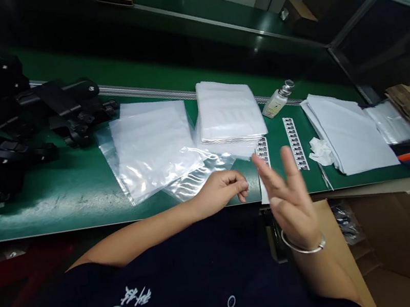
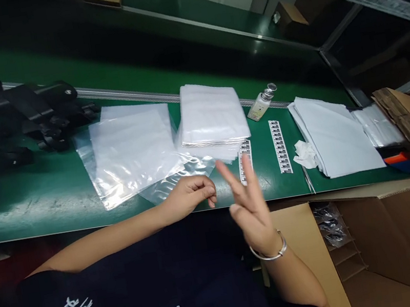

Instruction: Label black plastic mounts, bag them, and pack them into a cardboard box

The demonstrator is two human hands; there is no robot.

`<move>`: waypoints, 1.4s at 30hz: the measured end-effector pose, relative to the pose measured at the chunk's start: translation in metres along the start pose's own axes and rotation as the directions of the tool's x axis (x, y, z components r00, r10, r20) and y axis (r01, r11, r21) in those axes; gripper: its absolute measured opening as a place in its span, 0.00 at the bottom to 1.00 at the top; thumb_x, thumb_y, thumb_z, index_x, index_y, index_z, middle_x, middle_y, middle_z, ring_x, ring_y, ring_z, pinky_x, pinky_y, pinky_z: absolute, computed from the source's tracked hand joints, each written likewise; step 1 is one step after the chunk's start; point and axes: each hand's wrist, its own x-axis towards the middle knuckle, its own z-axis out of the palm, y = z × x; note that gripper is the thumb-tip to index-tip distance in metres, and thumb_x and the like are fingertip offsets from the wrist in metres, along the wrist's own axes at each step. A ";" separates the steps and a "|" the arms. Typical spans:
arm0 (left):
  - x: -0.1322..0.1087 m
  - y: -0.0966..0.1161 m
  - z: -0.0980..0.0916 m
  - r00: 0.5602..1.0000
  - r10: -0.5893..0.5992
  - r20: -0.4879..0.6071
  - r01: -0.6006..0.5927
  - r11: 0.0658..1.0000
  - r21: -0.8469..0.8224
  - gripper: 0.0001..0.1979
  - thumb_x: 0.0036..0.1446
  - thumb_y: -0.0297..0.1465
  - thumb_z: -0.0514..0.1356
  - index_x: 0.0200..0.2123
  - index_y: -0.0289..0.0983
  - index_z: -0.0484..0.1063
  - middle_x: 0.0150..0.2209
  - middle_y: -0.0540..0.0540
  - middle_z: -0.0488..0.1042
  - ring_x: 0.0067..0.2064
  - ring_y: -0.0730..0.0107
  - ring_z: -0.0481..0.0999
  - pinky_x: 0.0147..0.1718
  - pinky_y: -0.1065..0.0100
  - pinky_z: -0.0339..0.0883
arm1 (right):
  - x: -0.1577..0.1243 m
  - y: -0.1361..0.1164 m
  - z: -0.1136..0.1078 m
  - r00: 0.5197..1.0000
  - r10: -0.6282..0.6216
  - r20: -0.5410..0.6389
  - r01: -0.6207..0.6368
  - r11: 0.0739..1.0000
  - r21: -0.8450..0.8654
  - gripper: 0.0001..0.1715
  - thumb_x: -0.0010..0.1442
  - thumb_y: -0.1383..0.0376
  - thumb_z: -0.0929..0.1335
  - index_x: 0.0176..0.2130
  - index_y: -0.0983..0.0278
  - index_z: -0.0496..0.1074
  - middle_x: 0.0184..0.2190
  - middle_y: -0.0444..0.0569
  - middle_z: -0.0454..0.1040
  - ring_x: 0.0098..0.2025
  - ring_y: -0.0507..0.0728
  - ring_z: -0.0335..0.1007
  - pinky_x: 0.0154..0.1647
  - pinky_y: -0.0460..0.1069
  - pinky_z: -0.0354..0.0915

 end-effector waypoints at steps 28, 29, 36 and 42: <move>-0.083 -0.032 -0.164 0.958 -0.159 0.237 -0.155 0.406 0.901 0.25 0.66 0.40 0.52 0.65 0.51 0.58 0.67 0.47 0.58 0.70 0.58 0.52 0.68 0.50 0.34 | 0.074 0.119 0.071 0.852 -0.023 0.522 0.374 0.724 -0.579 0.30 0.67 0.57 0.61 0.65 0.60 0.59 0.66 0.57 0.58 0.68 0.63 0.53 0.65 0.66 0.56; -0.089 -0.032 -0.170 0.976 -0.146 0.161 -0.096 0.377 0.921 0.27 0.64 0.41 0.54 0.65 0.50 0.58 0.68 0.46 0.57 0.70 0.56 0.51 0.68 0.48 0.34 | 0.079 0.119 0.084 0.842 -0.024 0.539 0.390 0.718 -0.577 0.30 0.67 0.57 0.61 0.66 0.60 0.59 0.67 0.57 0.58 0.69 0.63 0.52 0.65 0.67 0.55; -0.089 -0.057 -0.185 0.748 -0.094 -0.657 0.659 0.219 0.719 0.37 0.64 0.43 0.52 0.69 0.28 0.46 0.70 0.26 0.42 0.71 0.43 0.39 0.65 0.40 0.43 | 0.120 0.150 0.122 0.878 -0.080 0.472 0.397 0.673 -0.624 0.28 0.69 0.55 0.57 0.63 0.61 0.63 0.66 0.58 0.59 0.68 0.68 0.52 0.61 0.72 0.57; -0.098 -0.006 -0.224 0.809 0.104 -0.578 0.536 0.273 0.799 0.24 0.66 0.36 0.50 0.62 0.34 0.62 0.67 0.36 0.59 0.68 0.56 0.56 0.64 0.54 0.54 | 0.126 0.158 0.108 0.905 -0.212 0.369 0.413 0.650 -0.638 0.32 0.67 0.51 0.55 0.60 0.65 0.66 0.63 0.60 0.64 0.62 0.72 0.63 0.55 0.72 0.64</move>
